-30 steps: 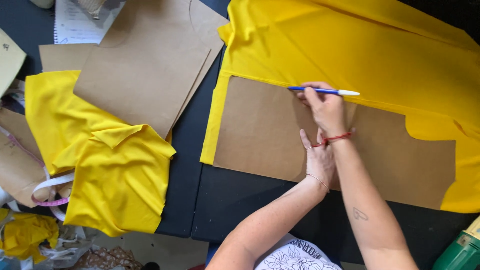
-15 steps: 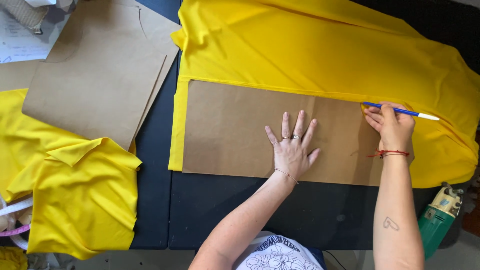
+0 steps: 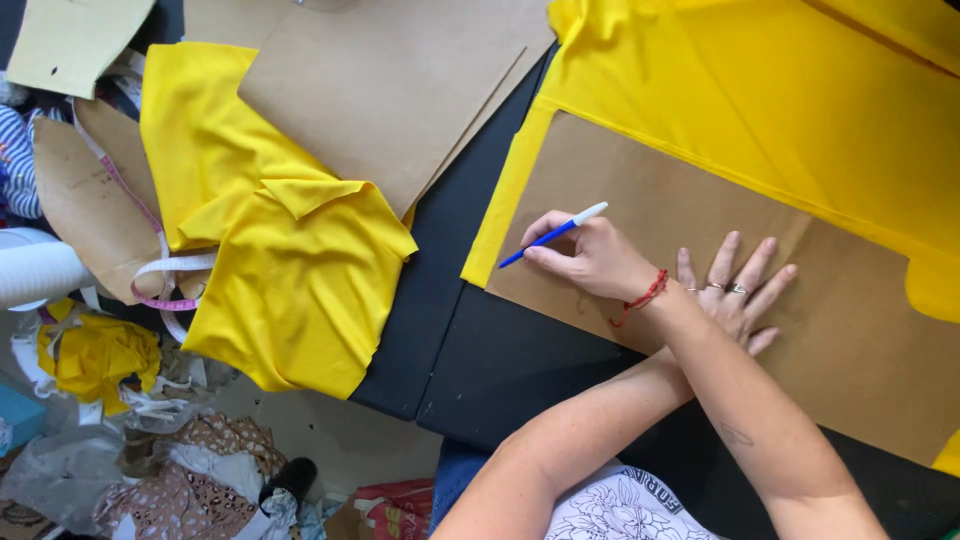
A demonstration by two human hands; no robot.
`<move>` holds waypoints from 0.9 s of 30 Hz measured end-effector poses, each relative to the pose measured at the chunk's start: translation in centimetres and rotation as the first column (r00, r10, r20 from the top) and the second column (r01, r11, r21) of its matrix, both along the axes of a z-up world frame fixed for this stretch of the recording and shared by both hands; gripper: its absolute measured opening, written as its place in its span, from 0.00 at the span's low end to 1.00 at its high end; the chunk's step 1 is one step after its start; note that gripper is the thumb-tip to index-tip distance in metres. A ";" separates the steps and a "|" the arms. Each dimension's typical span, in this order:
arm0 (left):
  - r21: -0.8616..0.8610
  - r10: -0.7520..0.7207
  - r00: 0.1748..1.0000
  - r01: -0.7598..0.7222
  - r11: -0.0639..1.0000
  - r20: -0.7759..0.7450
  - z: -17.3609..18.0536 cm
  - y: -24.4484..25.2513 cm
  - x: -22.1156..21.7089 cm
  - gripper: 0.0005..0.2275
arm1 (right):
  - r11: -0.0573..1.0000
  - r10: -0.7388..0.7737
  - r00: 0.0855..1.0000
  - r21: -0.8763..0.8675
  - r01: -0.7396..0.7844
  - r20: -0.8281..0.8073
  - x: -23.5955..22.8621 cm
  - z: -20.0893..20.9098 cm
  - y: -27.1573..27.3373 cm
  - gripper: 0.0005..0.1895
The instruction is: The person lays out a large piece of yellow fabric on a black table and smooths it flat. They place a brown cardboard pattern on the fabric, trace the outline with a blue pen, and then use a green electric rotary cutter to cut the fabric along the marked lines. The person removes the cut piece and repeats the process with another section of the fabric.
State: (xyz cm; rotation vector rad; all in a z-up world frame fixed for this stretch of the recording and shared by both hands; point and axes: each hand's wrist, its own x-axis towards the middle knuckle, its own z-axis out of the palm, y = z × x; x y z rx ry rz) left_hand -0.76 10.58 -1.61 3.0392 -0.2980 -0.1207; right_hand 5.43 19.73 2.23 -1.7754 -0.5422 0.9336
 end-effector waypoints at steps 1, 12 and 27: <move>-0.003 0.010 1.000 -0.010 1.000 -0.005 0.0 0.0 0.0 0.37 | 0.999 0.045 0.999 -0.005 -0.045 0.010 -0.1 0.1 0.7 0.04; -0.097 -0.091 0.993 0.083 0.992 -0.080 -2.0 -0.7 0.9 0.25 | 0.989 0.095 0.986 -0.125 -0.078 0.136 5.9 -0.7 1.1 0.05; -0.121 -0.387 0.852 0.368 0.922 -0.352 1.5 2.4 -1.4 0.46 | 0.760 -0.645 0.762 0.143 0.634 0.058 0.0 4.9 -10.0 0.04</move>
